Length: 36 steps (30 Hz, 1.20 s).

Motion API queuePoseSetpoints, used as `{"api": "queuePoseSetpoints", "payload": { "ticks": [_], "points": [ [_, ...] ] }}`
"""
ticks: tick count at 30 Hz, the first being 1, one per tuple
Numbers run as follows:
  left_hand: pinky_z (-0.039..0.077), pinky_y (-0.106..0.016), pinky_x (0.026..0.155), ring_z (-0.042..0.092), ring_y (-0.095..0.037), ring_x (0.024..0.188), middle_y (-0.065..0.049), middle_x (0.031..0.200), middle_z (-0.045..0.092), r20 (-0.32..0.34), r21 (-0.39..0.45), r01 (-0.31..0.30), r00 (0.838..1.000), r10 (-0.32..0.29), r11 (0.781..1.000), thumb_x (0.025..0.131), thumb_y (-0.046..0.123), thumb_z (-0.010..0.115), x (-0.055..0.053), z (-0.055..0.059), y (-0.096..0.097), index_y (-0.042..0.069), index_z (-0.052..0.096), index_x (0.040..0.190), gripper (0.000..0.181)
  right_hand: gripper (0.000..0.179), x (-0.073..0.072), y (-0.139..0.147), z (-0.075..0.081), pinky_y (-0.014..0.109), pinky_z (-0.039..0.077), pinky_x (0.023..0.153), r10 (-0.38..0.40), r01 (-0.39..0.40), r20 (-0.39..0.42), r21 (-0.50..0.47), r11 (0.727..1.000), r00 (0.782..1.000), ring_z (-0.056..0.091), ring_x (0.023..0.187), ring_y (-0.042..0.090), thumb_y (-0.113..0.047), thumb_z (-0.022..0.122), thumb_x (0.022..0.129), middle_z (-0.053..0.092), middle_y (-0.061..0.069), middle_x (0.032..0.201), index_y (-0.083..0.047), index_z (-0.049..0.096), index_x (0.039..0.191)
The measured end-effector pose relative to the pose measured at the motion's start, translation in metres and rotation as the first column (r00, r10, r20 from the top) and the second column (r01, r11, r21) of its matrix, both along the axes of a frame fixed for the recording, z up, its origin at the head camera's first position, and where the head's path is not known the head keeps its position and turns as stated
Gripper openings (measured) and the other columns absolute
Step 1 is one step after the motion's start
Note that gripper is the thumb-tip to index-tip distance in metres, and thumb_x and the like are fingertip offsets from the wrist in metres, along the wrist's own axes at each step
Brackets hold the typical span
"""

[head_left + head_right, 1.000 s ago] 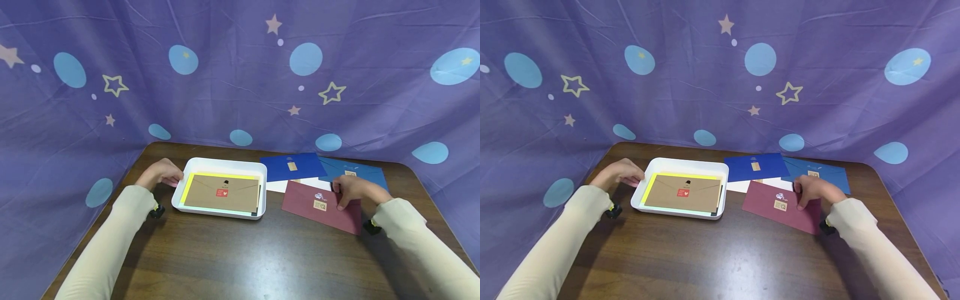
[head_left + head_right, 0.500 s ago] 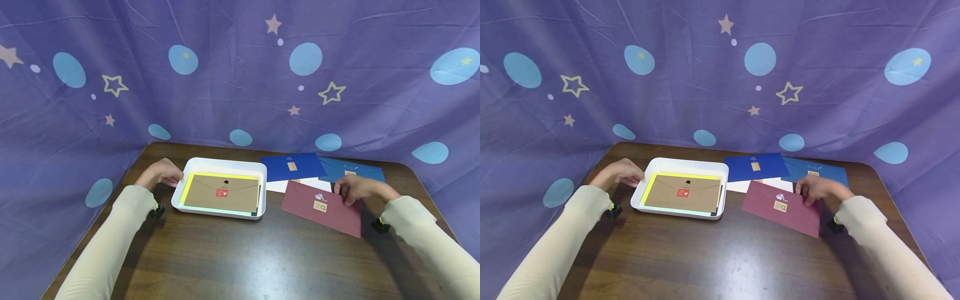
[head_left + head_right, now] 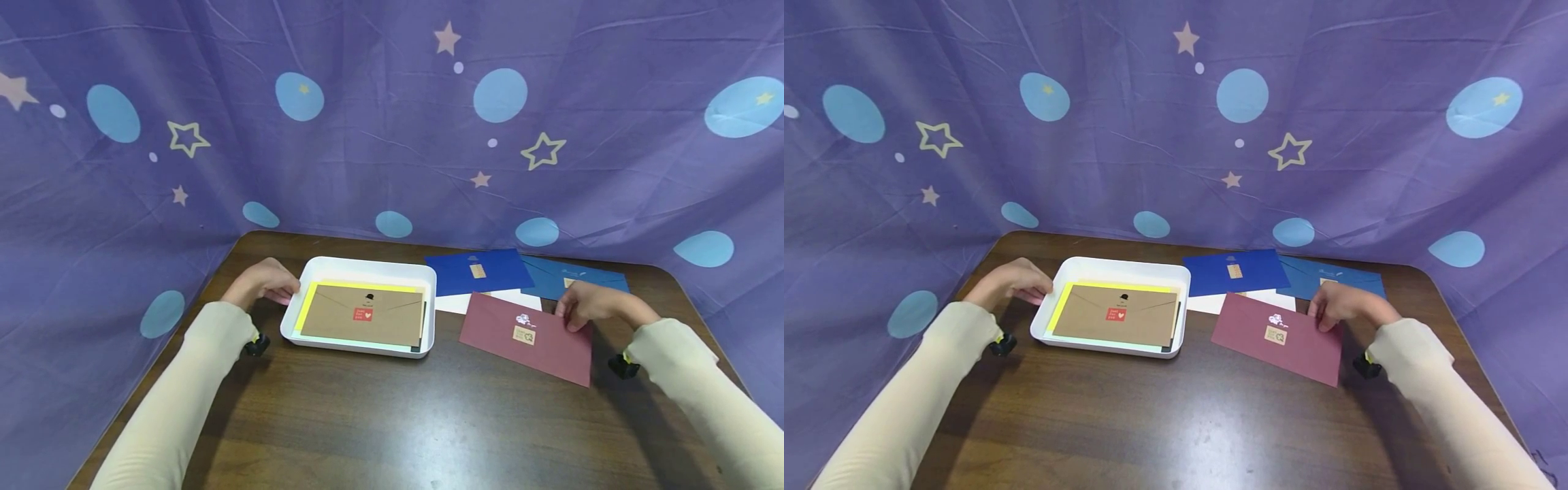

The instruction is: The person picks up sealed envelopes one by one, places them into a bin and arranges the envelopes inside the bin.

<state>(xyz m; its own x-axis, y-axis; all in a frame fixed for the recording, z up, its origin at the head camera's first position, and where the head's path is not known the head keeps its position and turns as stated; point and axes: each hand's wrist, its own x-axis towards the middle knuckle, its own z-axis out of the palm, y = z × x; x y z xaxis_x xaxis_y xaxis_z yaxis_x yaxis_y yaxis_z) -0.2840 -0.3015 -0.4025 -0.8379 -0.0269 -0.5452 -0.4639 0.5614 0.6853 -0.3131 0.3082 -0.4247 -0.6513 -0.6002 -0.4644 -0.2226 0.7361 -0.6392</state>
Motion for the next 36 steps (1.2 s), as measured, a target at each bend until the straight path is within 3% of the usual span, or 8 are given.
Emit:
{"api": "queuePoseSetpoints", "payload": {
  "ticks": [10,23,36],
  "points": [
    [0.065,-0.022,0.061,0.065,-0.01,0.06,-0.002,0.067,0.066,0.001,0.013,0.003,1.0,-0.003,1.0,0.081,-0.003,0.061,-0.001,-0.001,-0.001,-0.008,0.065,0.092,0.012,0.019,0.002,-0.001,0.003,0.02,0.043,0.054,-0.038,0.038,0.0,0.016,0.999,0.999,0.052,0.065,0.009,0.012,0.07,0.083,0.075,0.014,0.089,0.007,0.072,0.101],
    [0.065,-0.022,0.062,0.065,-0.01,0.059,-0.003,0.067,0.065,0.003,0.002,-0.005,1.0,0.005,1.0,0.082,-0.003,0.06,-0.001,-0.002,-0.001,-0.007,0.064,0.091,0.011,0.02,0.006,0.004,0.006,0.025,0.054,0.057,-0.084,0.084,-0.034,0.015,0.996,0.996,0.062,0.077,0.013,0.005,0.071,0.086,0.076,0.018,0.098,0.006,0.073,0.106],
    [0.065,-0.022,0.061,0.065,-0.011,0.06,-0.004,0.069,0.066,-0.005,-0.003,-0.007,1.0,0.007,1.0,0.081,-0.002,0.062,-0.001,-0.003,-0.001,-0.008,0.065,0.092,0.013,0.028,0.006,0.009,0.005,0.027,0.06,0.062,-0.181,0.185,0.059,-0.075,0.98,0.982,0.064,0.076,0.009,0.001,0.073,0.086,0.076,0.013,0.095,0.009,0.071,0.113]
  ]
}}
